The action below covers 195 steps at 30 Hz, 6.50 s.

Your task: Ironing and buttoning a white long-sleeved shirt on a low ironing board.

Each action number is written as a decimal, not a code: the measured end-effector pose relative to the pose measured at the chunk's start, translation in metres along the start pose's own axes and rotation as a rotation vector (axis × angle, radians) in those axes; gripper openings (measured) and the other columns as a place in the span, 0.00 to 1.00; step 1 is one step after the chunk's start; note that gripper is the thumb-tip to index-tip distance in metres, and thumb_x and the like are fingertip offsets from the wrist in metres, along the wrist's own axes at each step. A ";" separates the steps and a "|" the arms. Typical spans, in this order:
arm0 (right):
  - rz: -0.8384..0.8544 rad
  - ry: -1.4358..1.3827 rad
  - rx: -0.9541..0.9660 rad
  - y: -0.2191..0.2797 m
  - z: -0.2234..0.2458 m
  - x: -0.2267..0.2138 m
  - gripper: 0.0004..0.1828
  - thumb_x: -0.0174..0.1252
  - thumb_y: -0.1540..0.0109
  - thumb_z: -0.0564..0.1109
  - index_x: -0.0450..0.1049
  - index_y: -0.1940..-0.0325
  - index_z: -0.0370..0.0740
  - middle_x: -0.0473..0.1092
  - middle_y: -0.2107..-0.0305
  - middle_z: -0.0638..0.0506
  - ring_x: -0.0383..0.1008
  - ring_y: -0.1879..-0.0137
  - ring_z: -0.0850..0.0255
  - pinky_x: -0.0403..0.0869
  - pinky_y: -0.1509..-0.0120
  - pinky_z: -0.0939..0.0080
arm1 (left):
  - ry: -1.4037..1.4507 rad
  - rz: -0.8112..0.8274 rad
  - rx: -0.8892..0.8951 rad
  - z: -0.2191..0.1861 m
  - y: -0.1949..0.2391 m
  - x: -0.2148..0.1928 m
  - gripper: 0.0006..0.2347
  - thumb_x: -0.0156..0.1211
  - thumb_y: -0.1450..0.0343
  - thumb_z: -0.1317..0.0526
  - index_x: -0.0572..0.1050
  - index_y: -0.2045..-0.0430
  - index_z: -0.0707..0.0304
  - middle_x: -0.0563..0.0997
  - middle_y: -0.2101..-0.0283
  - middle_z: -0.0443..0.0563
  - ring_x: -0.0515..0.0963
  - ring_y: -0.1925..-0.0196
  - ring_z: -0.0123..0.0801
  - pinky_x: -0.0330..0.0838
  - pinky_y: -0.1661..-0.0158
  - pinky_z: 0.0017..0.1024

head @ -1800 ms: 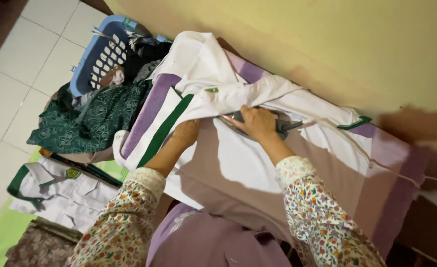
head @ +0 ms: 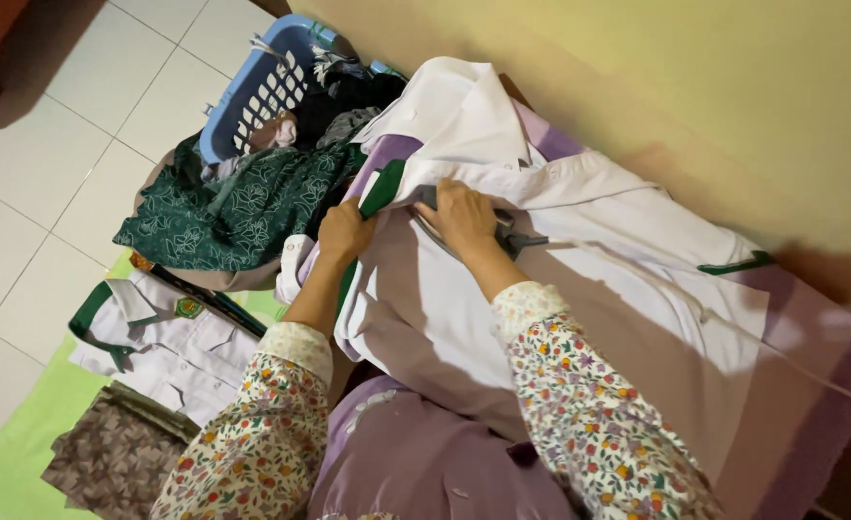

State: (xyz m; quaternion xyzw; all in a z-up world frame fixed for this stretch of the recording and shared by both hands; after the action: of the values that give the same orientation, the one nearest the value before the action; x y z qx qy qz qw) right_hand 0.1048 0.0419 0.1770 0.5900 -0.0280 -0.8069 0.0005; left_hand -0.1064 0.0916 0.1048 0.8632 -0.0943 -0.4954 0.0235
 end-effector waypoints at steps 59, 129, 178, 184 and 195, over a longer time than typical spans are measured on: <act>-0.008 0.010 0.295 0.207 -0.128 -0.012 0.28 0.54 0.34 0.65 0.75 0.55 0.35 0.75 0.77 0.43 0.77 0.74 0.49 0.73 0.73 0.48 | 0.153 -0.111 0.968 -0.214 0.047 0.012 0.24 0.68 0.29 0.60 0.67 0.42 0.74 0.69 0.39 0.72 0.66 0.35 0.66 0.60 0.36 0.57; -0.218 0.241 0.229 0.301 -0.373 -0.100 0.32 0.62 0.42 0.73 0.77 0.66 0.40 0.75 0.79 0.42 0.77 0.72 0.45 0.73 0.69 0.42 | -0.283 0.177 0.860 -0.305 0.187 0.221 0.34 0.49 0.27 0.40 0.56 0.27 0.55 0.49 0.23 0.61 0.43 0.21 0.58 0.33 0.28 0.62; -0.035 0.144 0.150 0.181 -0.124 -0.020 0.35 0.60 0.42 0.78 0.76 0.71 0.41 0.76 0.78 0.39 0.78 0.72 0.43 0.74 0.70 0.40 | -0.238 -0.007 0.615 -0.108 0.130 0.083 0.30 0.55 0.31 0.69 0.64 0.30 0.47 0.71 0.37 0.57 0.73 0.49 0.46 0.69 0.51 0.42; 0.114 0.071 0.040 0.253 -0.126 0.018 0.35 0.56 0.37 0.74 0.74 0.60 0.36 0.74 0.78 0.43 0.76 0.77 0.50 0.74 0.72 0.49 | -0.264 -0.038 0.674 -0.116 0.144 0.081 0.28 0.60 0.30 0.59 0.64 0.31 0.44 0.70 0.38 0.60 0.71 0.44 0.51 0.66 0.51 0.47; -0.084 0.199 0.154 0.211 -0.298 -0.074 0.36 0.57 0.40 0.79 0.77 0.63 0.42 0.76 0.72 0.41 0.79 0.67 0.44 0.76 0.61 0.42 | -0.275 -0.014 0.700 -0.134 0.178 0.115 0.27 0.58 0.28 0.59 0.63 0.30 0.47 0.67 0.34 0.70 0.66 0.37 0.60 0.58 0.38 0.55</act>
State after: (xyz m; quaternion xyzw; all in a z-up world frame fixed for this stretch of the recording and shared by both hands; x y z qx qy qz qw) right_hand 0.4037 -0.1800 0.1669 0.6660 -0.0647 -0.7392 -0.0759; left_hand 0.0406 -0.1113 0.0993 0.7450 -0.2544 -0.5446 -0.2894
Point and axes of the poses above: each hand's wrist, its own y-axis away from the middle knuckle, its own x-axis out of the palm, z = x × y, the point moved 6 cm from there along -y, towards the middle knuckle
